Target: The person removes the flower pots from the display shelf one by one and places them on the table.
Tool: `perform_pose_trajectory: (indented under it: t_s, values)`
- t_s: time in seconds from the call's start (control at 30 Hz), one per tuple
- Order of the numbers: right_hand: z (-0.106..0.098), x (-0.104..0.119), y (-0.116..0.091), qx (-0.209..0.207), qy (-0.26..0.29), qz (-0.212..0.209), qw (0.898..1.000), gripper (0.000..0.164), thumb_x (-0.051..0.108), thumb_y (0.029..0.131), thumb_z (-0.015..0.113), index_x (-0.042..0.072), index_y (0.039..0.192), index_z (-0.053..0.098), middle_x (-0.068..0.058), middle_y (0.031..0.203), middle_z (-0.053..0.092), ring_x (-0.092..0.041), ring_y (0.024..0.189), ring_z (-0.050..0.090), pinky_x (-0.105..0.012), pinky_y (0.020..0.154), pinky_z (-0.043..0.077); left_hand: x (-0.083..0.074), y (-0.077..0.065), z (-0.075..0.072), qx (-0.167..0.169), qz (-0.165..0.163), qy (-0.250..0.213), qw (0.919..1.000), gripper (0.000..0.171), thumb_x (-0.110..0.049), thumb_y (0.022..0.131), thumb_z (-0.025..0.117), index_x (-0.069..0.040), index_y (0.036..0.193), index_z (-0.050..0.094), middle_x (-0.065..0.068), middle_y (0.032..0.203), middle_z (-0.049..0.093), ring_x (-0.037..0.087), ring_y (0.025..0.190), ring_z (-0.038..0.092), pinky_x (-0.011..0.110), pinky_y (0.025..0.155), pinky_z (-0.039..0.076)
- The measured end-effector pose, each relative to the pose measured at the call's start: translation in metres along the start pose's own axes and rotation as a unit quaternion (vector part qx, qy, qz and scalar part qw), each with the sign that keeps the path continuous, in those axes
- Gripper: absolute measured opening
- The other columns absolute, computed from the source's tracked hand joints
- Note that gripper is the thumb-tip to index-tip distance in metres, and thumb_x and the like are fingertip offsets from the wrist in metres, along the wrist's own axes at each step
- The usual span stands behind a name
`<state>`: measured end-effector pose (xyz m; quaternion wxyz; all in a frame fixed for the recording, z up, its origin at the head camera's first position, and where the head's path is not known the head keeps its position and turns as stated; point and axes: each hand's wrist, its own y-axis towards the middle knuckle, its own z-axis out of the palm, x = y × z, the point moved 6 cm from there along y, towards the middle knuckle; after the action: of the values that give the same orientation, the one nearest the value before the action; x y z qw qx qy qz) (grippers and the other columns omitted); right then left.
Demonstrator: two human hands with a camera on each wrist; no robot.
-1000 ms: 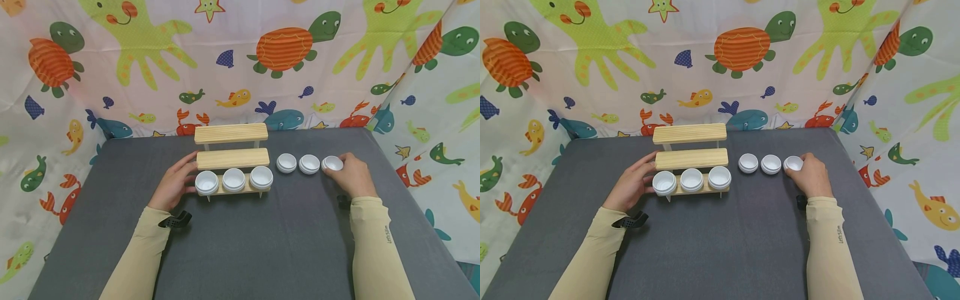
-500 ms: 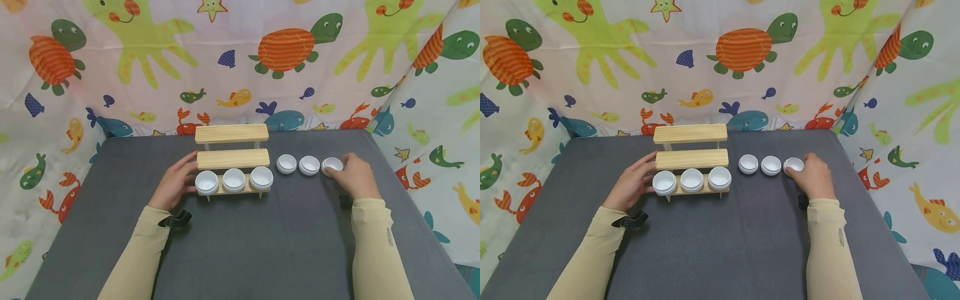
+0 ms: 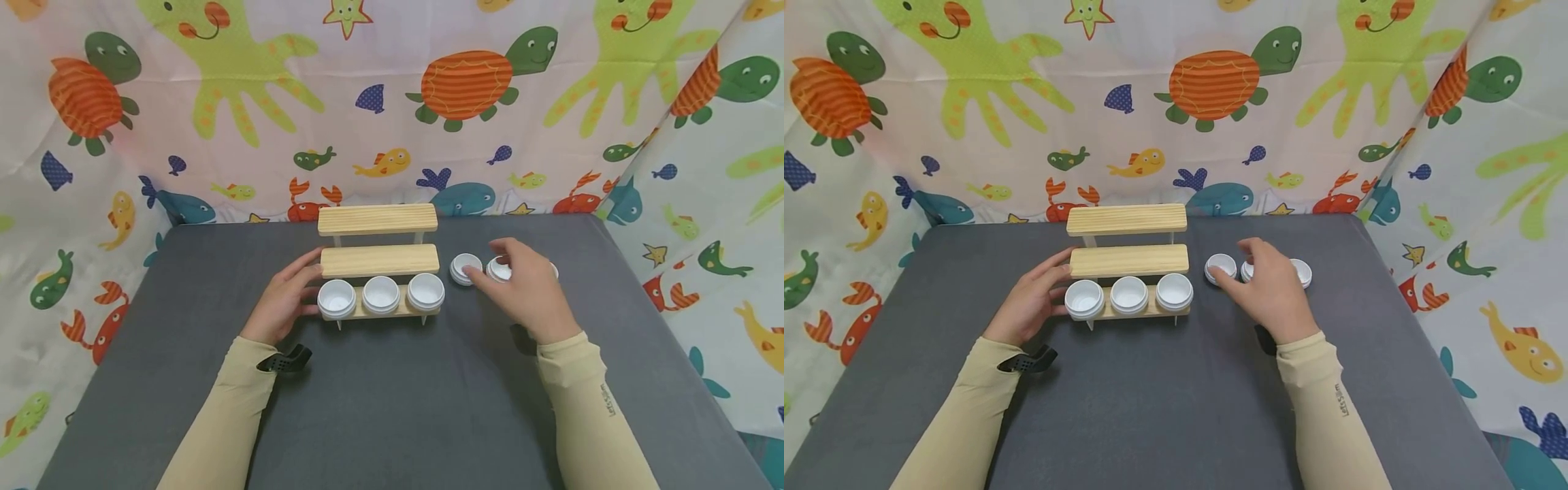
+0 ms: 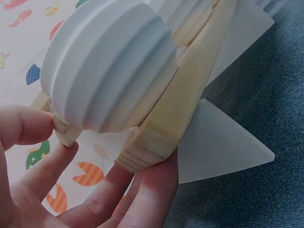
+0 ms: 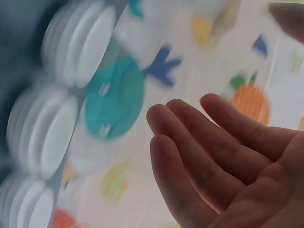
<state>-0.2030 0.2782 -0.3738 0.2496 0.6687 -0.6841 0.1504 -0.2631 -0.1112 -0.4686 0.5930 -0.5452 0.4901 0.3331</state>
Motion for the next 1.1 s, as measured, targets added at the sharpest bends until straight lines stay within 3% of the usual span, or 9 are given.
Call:
perform_pose_trajectory:
  t_s: [0.17, 0.3, 0.7, 1.1]
  values:
    - [0.02, 0.038, -0.012, 0.005, 0.006, -0.075, 0.997, 0.073, 0.065, 0.091, 0.079, 0.007, 0.135, 0.068, -0.014, 0.131, 0.074, -0.033, 0.115, 0.072, -0.055, 0.101, 0.058, 0.0, -0.001, -0.001, 0.0, 0.001, 0.003, 1.0, 0.057, -0.049, 0.109, 0.059, -0.042, 0.164, 0.045, 0.008, 0.16, 0.053, 0.037, 0.132, 0.063, 0.036, 0.082, 0.062]
    - [0.032, 0.051, -0.017, 0.017, -0.007, -0.092, 0.996, 0.076, 0.064, 0.088, 0.082, 0.006, 0.135, 0.067, -0.013, 0.13, 0.074, -0.031, 0.115, 0.073, -0.053, 0.101, 0.059, 0.0, -0.001, -0.001, 0.0, 0.0, 0.002, 1.0, 0.056, -0.049, 0.109, 0.059, -0.044, 0.163, 0.046, 0.008, 0.16, 0.053, 0.036, 0.133, 0.063, 0.035, 0.082, 0.062]
    - [0.052, 0.063, -0.022, 0.018, -0.017, -0.12, 0.993, 0.065, 0.055, 0.086, 0.088, 0.008, 0.127, 0.069, -0.009, 0.12, 0.074, -0.025, 0.104, 0.071, -0.048, 0.092, 0.06, 0.001, 0.001, -0.001, 0.005, 0.002, -0.001, 1.0, 0.054, -0.048, 0.11, 0.058, -0.045, 0.162, 0.046, 0.007, 0.161, 0.052, 0.037, 0.133, 0.063, 0.036, 0.083, 0.062]
    - [0.061, 0.066, -0.022, 0.012, -0.026, -0.133, 0.991, 0.061, 0.046, 0.089, 0.088, 0.007, 0.131, 0.068, -0.011, 0.122, 0.075, -0.026, 0.103, 0.071, -0.047, 0.091, 0.061, 0.0, 0.0, 0.0, 0.002, 0.004, 0.003, 1.0, 0.054, -0.048, 0.11, 0.058, -0.045, 0.162, 0.046, 0.008, 0.16, 0.053, 0.036, 0.13, 0.064, 0.035, 0.082, 0.062]
